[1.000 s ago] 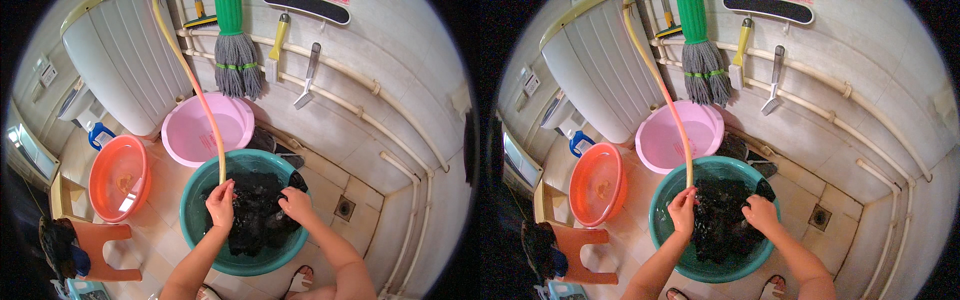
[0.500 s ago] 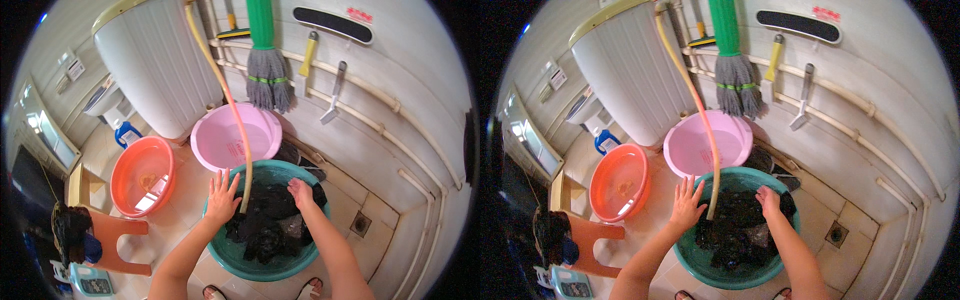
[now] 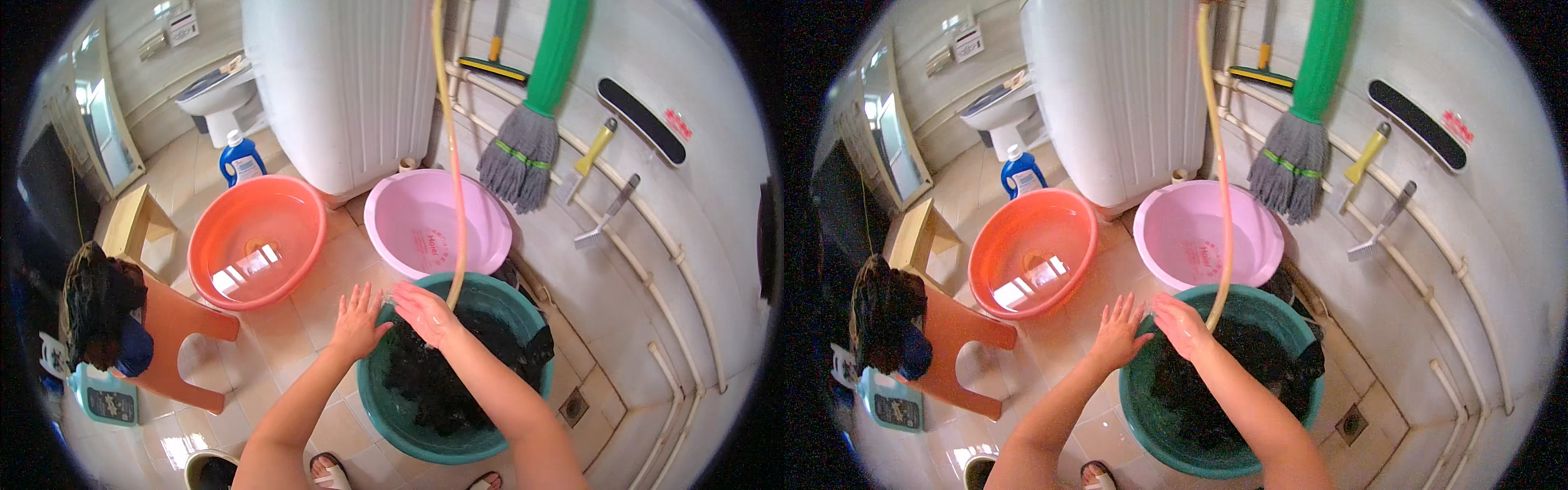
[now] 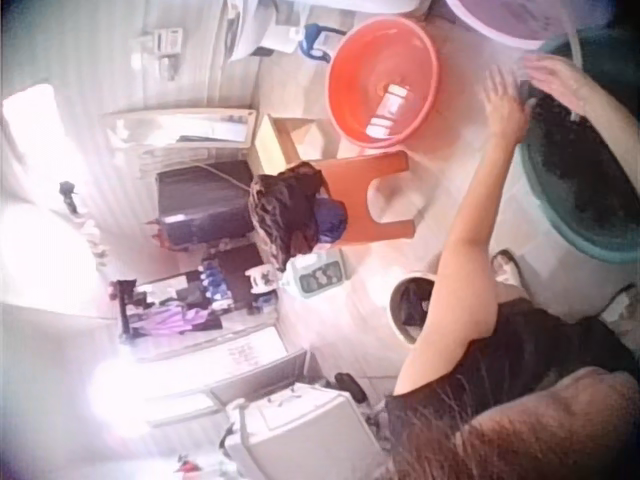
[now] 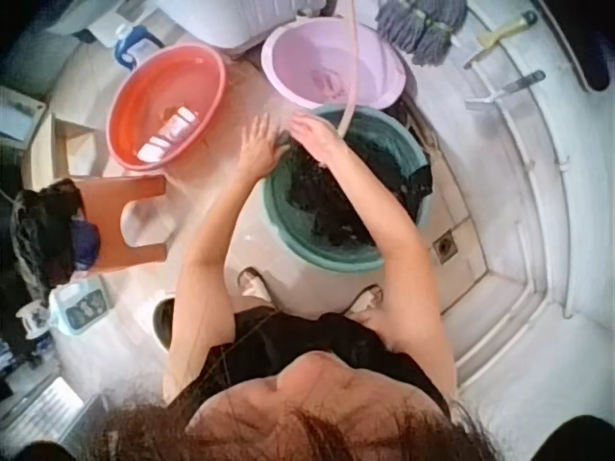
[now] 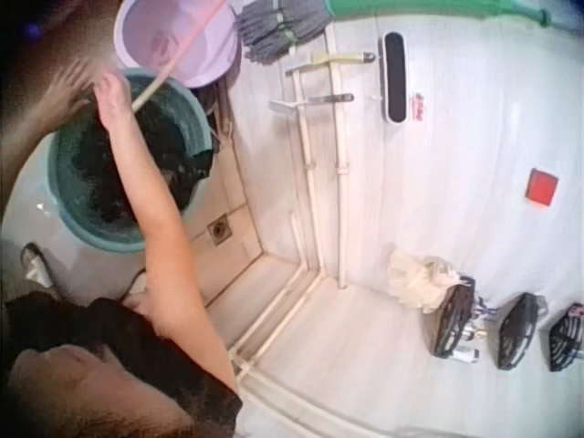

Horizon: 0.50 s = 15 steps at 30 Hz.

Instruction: The person washes dark garments by hand in a teal basin, repeatedly submerging, scrubbing, and wringing the fabric. They rinse the items using a hose and transfer them between basins.

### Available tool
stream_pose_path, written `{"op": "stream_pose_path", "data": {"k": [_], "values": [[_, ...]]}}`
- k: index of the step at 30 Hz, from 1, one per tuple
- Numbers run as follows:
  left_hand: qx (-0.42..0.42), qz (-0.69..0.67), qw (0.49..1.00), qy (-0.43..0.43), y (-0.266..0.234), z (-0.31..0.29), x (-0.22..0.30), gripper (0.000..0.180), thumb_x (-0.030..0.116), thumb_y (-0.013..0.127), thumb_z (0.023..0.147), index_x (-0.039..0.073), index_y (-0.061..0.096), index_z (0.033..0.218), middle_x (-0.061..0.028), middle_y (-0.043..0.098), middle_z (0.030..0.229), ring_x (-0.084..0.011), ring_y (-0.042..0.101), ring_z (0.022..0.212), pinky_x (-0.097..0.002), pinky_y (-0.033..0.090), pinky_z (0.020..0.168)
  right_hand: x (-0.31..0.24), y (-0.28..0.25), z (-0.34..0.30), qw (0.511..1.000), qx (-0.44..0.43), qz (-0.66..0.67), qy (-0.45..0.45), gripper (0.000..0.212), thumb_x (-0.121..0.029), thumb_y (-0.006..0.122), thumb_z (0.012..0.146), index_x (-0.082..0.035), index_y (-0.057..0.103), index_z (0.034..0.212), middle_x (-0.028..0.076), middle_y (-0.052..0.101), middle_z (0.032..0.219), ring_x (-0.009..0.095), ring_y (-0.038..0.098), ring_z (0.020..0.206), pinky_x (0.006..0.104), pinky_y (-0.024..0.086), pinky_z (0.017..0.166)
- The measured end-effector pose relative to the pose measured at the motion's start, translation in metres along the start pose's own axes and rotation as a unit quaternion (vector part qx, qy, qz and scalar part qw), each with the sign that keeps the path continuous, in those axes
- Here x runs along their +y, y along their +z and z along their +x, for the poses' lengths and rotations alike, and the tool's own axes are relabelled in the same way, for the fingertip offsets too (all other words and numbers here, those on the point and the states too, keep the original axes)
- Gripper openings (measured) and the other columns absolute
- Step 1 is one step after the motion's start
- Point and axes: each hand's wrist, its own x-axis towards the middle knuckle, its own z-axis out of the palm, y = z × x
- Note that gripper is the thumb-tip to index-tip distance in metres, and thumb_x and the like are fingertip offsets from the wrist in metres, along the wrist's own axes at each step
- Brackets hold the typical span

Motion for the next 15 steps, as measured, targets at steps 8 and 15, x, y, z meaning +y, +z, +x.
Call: {"op": "stream_pose_path", "data": {"k": [8,15], "values": [[0.014,-0.039,0.999,-0.032,0.017,-0.016,-0.039,0.059,0.039,0.044,0.088,0.008,0.030,0.137,-0.0190,0.026,0.142,-0.0351,0.023,0.132,-0.0534,0.020,0.105,0.098,-0.043,0.027,0.928,0.356,-0.095,0.053,0.023,-0.021,0.053,0.087,-0.006,0.053,0.105,0.007,0.054,0.105,0.022,0.050,0.098,0.0343,0.040,0.080],[-0.024,0.044,0.998,-0.031,0.039,-0.017,-0.047,0.058,0.019,0.047,0.083,0.007,0.030,0.137,-0.0177,0.024,0.143,-0.0327,0.022,0.133,-0.0506,0.019,0.106,0.058,0.028,0.008,0.993,-0.010,0.105,0.044,0.041,-0.016,0.052,0.087,0.003,0.041,0.122,0.016,0.045,0.125,0.028,0.043,0.118,0.0407,0.034,0.101]]}}
